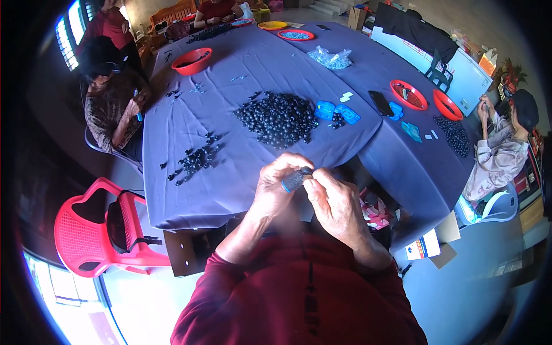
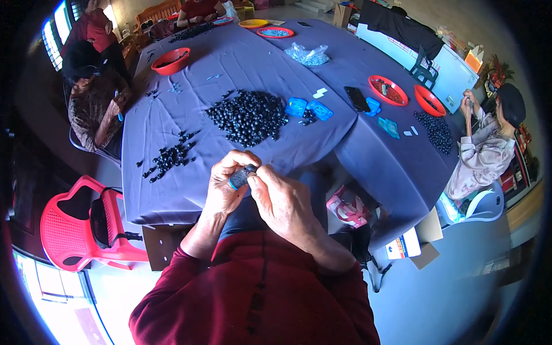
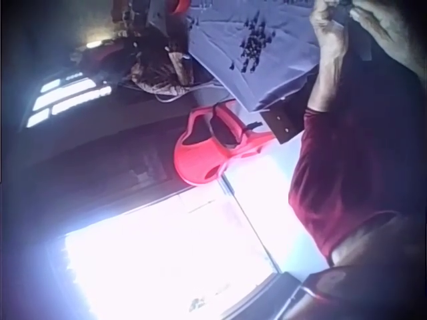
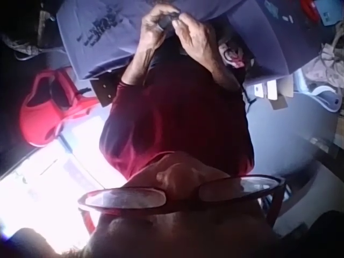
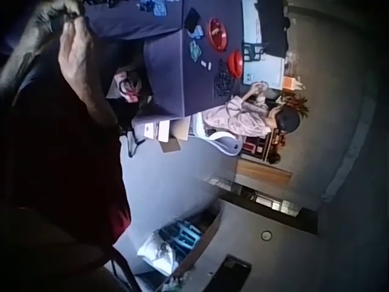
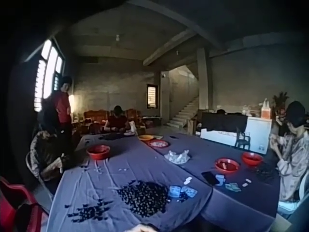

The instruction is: The person picks up small black plastic parts from a table and trims them using a pair of small clippers.

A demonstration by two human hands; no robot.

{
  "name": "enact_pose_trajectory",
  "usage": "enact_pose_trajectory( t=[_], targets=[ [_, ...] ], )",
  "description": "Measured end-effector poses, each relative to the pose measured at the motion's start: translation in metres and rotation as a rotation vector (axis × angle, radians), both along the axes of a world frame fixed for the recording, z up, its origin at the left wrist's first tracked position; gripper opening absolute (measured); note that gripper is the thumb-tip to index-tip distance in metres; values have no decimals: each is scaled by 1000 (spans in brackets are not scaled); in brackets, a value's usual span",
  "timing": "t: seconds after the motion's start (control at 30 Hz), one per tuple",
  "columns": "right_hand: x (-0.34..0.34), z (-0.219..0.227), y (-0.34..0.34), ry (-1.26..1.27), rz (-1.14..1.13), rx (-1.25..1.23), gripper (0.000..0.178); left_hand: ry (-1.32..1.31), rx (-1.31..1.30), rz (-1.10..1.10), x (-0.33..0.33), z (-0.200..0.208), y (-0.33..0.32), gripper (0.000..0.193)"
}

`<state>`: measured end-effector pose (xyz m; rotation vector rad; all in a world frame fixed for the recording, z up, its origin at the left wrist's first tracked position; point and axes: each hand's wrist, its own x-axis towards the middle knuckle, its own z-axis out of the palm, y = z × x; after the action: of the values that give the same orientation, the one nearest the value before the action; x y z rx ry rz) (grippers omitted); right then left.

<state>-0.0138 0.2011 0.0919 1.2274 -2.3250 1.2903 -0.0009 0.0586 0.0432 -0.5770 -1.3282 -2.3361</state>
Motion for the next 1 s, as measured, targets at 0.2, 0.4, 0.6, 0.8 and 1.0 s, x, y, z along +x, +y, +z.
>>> enact_pose_trajectory(
  t=[0.2,0.4,0.6,0.8,1.0],
  targets=[
    [-7,0,5,-30,-34,-136,20,-21,58,-36,-1,4,-2,20],
    [-9,-12,5,-90,-43,-188,20,-80,26,-58,-1,2,9,35],
    [-10,-13,6,-87,-51,-221,18,-164,58,-136,-1,0,9,41],
    [-7,-4,11,-171,-28,-107,14,-112,62,-137,1,3,11,52],
    [-14,-12,9,-194,-44,-315,19,-105,99,-227,-3,-2,9,48]
  ],
)
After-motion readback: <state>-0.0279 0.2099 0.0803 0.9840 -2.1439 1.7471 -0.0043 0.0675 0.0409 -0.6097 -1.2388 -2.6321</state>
